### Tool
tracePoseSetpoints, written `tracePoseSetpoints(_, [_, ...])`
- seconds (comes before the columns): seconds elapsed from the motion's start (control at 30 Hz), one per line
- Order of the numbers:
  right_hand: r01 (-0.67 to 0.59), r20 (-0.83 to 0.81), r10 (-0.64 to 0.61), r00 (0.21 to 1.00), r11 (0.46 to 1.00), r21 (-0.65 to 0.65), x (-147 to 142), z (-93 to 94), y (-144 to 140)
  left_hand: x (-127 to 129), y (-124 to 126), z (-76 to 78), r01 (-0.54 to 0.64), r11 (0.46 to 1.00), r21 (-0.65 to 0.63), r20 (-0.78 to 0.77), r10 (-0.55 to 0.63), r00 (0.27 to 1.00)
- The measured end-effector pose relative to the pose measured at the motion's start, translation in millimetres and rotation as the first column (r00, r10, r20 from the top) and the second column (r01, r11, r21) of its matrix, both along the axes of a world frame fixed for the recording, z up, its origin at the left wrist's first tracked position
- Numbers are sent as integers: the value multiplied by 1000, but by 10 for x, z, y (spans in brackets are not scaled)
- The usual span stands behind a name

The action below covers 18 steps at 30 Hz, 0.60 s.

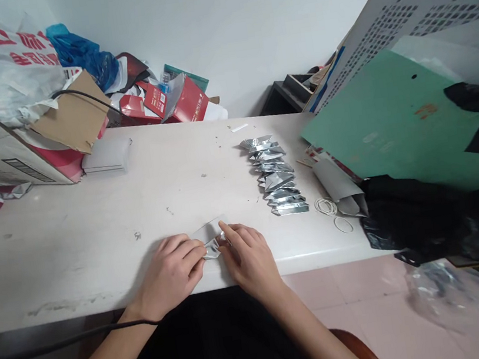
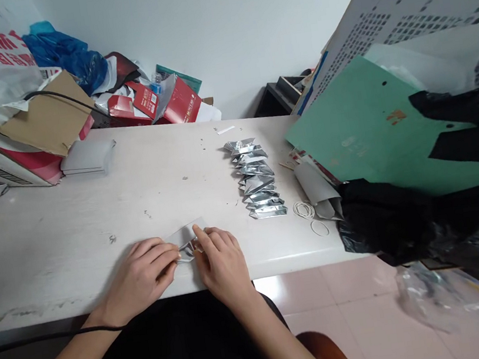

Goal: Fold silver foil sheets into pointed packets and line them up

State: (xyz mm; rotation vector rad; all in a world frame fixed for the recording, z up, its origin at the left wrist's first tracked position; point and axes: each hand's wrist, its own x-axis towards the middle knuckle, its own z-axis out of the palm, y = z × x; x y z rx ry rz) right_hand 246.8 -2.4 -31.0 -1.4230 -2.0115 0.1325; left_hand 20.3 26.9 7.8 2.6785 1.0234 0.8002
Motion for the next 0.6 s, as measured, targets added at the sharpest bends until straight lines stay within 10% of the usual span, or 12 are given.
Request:
tracePoseSetpoints(0.37, [0,-25,2,1000,998,60,-35,58,-78,11,-8,-103,-213,952,-220,77,235,969])
tracePoseSetpoints(0.6, [11,-15,-9,1000,996,85,-39,53,-91,32,-58,-101,-194,976,-103,-57,189,980])
